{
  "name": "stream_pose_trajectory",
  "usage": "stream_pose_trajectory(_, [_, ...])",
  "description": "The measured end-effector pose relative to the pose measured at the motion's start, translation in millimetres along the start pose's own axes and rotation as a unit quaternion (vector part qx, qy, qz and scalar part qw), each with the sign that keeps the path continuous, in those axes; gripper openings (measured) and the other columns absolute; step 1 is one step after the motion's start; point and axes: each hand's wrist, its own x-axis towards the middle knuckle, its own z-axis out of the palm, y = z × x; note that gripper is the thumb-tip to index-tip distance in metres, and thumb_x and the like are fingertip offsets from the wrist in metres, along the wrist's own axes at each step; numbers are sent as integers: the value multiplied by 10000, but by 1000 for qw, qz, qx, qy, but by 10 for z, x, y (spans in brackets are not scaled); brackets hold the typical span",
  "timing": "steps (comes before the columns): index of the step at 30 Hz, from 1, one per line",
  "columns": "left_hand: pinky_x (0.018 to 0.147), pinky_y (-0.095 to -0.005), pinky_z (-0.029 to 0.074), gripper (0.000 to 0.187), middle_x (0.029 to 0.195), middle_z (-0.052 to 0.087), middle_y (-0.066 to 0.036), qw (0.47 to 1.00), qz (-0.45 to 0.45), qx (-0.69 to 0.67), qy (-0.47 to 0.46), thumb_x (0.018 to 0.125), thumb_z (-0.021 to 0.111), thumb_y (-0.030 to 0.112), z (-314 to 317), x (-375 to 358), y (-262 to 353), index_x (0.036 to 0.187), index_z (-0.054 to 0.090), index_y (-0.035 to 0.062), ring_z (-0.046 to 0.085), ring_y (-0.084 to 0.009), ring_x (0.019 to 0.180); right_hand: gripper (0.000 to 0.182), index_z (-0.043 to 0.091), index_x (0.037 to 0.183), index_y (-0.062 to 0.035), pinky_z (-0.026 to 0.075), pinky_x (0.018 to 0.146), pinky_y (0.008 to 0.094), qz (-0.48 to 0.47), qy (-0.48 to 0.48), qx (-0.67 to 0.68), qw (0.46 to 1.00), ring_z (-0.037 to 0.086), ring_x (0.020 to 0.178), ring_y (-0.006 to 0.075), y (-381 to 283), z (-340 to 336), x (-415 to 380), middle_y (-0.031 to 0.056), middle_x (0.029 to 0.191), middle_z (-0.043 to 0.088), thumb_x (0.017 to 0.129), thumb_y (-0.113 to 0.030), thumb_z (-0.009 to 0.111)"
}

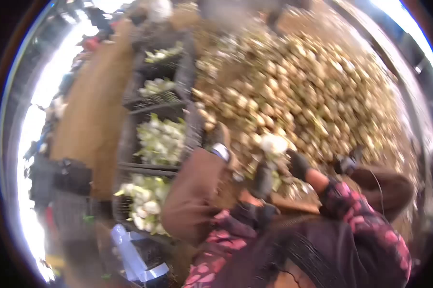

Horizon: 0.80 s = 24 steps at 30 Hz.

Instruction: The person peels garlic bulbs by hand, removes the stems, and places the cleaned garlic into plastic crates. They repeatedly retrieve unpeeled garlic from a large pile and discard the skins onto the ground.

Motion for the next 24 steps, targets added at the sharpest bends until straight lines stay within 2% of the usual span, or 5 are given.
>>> stream_pose_trajectory(1, [850,-367,450,219,954,615,-136,985,22,159,-70,840,516,106,-126,-2,-63,999,599,-20,577,-244,905,447,573,1184,-144,490,692,428,31,-70,-201,977,619,775,376,-1017,-342,-216,225,857,640,747,-190,651])
stream_pose_trajectory(3, [797,-398,471,173,815,582,-99,814,-271,-514,30,836,546,155,-90,-17,-392,915,586,6,567,-242,797,318,664,1058,-155,495,716,437,70,-118,-269,953,630,821,369,-1085,-470,-134,189,896,655,800,-334,608])
stream_pose_trajectory(7, [745,-378,496,185,787,558,-65,902,-268,-323,104,856,530,189,-92,67,-194,900,572,14,550,-189,739,456,687,919,-79,490,730,436,-102,-32,-338,935,630,800,348,-1312,-702,-138,180,863,644,798,-515,622])
stream_pose_trajectory(15, [539,-219,446,297,927,593,-35,938,-249,-232,66,861,481,86,131,100,-16,1155,481,42,562,-96,690,268,617,949,-20,492,646,319,-221,96,-180,954,605,701,241,-2181,-535,-144,115,784,593,741,-165,703])
stream_pose_trajectory(24, [539,-225,439,329,874,574,-40,924,-281,-242,94,844,532,66,132,127,-72,1160,455,21,551,-92,658,231,632,947,-42,495,646,329,-69,68,-49,994,627,703,243,-2053,-595,-122,139,780,611,780,-200,656])
